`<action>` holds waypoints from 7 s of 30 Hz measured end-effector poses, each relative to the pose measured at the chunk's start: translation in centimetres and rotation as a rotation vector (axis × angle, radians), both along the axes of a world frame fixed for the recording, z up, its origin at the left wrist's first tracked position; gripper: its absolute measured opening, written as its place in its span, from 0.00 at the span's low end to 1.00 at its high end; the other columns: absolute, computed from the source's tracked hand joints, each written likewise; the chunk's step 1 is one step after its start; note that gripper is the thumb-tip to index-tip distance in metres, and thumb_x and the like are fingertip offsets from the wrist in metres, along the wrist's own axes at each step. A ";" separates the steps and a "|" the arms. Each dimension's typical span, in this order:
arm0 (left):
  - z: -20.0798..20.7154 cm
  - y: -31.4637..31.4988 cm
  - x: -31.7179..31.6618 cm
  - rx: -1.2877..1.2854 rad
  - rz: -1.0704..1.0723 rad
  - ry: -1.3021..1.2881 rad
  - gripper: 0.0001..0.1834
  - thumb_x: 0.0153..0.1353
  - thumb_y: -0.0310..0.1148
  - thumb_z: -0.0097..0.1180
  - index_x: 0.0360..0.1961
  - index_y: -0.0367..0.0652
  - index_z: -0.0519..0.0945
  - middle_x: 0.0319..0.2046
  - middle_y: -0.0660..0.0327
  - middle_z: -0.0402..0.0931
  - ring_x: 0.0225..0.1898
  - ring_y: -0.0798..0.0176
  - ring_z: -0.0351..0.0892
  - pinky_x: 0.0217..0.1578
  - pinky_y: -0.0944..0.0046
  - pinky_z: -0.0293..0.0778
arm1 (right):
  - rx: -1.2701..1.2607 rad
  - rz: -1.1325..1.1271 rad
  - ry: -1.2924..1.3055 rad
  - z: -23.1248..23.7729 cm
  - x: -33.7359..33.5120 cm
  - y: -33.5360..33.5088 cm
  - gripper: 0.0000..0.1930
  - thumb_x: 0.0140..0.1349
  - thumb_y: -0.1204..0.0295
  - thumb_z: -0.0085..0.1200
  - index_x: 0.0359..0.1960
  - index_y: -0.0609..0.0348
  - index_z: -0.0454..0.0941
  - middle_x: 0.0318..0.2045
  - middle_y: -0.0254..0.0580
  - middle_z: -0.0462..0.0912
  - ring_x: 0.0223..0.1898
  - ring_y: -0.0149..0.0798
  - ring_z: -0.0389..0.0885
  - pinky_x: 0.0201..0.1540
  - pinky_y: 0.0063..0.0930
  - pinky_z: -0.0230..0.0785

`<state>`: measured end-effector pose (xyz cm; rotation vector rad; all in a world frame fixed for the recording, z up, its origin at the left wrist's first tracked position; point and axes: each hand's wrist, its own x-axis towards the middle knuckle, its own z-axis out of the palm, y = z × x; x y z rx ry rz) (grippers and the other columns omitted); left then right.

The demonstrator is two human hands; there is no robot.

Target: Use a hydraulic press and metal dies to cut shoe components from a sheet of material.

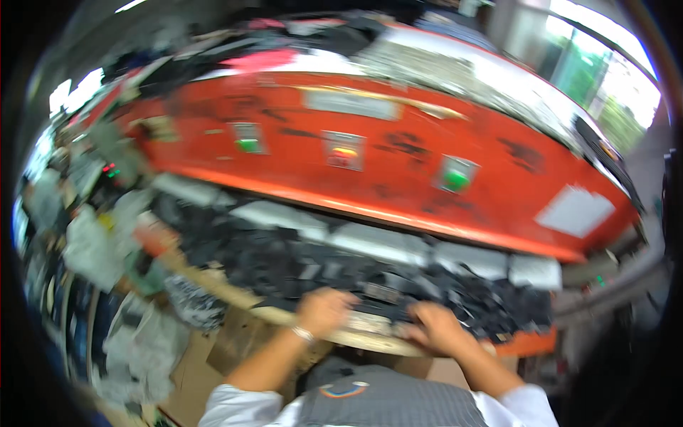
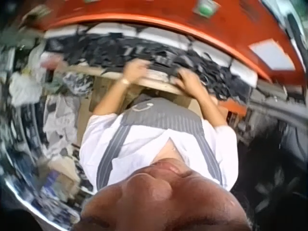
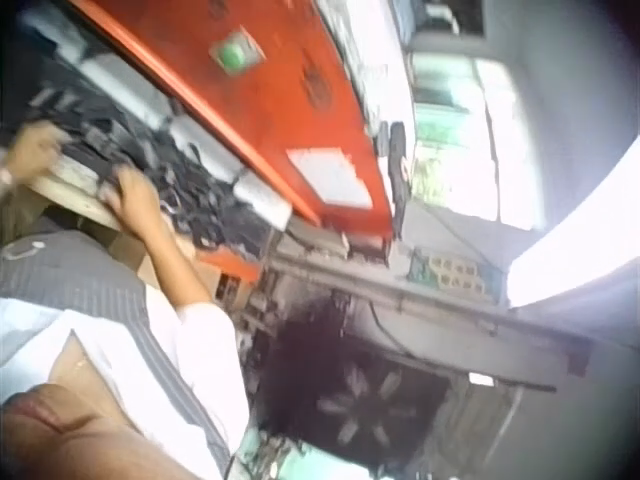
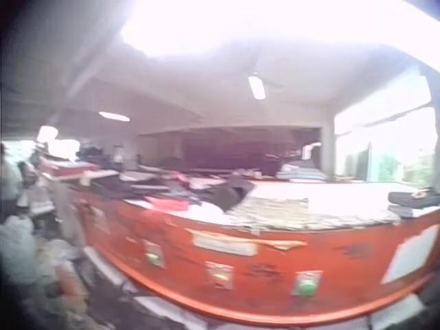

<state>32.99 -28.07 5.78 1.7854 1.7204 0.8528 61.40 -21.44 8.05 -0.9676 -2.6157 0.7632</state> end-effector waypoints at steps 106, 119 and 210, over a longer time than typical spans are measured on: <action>11.9 9.8 -6.9 -0.029 0.264 0.253 0.18 0.59 0.38 0.59 0.41 0.32 0.79 0.36 0.47 0.80 0.36 0.51 0.80 0.40 0.58 0.74 | -0.089 -0.774 -0.281 0.0 9.8 21.8 0.18 0.57 0.51 0.57 0.39 0.49 0.84 0.49 0.47 0.72 0.49 0.52 0.78 0.50 0.46 0.71; -0.5 30.6 6.8 0.222 -0.149 0.215 0.19 0.48 0.33 0.67 0.43 0.38 0.82 0.31 0.55 0.76 0.40 0.51 0.75 0.44 0.57 0.70 | 0.035 -0.914 0.170 -2.3 11.6 10.9 0.32 0.56 0.57 0.61 0.60 0.61 0.69 0.57 0.55 0.73 0.59 0.52 0.70 0.63 0.40 0.57; 6.8 26.8 4.4 0.222 -0.129 0.197 0.20 0.51 0.25 0.66 0.47 0.34 0.81 0.29 0.63 0.71 0.33 0.69 0.70 0.37 0.72 0.67 | 0.198 -0.891 0.280 4.8 8.3 6.3 0.25 0.49 0.78 0.60 0.51 0.75 0.73 0.46 0.55 0.80 0.52 0.50 0.77 0.57 0.43 0.63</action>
